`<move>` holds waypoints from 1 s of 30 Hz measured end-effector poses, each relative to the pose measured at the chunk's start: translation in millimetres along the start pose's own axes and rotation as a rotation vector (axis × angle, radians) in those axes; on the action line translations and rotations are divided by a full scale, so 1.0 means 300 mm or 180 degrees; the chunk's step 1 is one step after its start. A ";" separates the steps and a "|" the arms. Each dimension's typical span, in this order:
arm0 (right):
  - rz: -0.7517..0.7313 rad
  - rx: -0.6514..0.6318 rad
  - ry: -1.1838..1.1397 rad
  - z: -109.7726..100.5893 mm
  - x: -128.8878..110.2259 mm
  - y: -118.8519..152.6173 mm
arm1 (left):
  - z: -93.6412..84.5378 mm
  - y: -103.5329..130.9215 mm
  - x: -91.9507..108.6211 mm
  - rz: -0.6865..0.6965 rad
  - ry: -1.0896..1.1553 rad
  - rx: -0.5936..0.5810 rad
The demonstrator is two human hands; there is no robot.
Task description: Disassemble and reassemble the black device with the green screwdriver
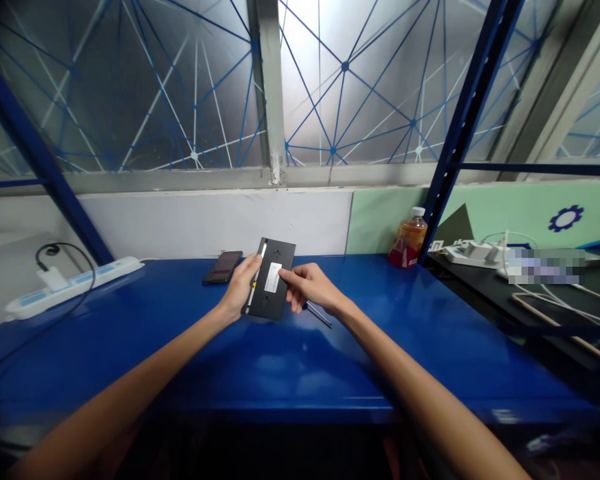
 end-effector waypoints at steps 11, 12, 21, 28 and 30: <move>-0.0122 0.0108 -0.0026 0.001 -0.011 -0.004 | 0.019 0.009 -0.019 -0.0299 0.0408 -0.0253; -0.0120 0.0093 -0.0030 0.003 -0.010 -0.004 | 0.022 0.010 -0.019 -0.0296 0.0422 -0.0265; -0.0158 0.0123 0.0080 0.006 -0.011 0.000 | 0.032 0.022 0.029 0.0323 -0.0539 -0.0359; -0.0277 0.0202 0.0301 0.005 -0.016 0.005 | 0.060 0.059 0.113 0.1218 -0.2120 -0.0572; -0.0546 0.0270 0.0765 0.011 -0.042 0.019 | 0.059 0.074 0.112 0.1327 -0.2472 -0.0490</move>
Point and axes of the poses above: each hand's wrist, its own y-axis away from the middle knuckle, its own z-axis out of the palm, x = y × z, the point moved 10 cm from there along -y, towards the middle knuckle, and after that the axes turned 3 degrees about z, right-handed, at the moved point
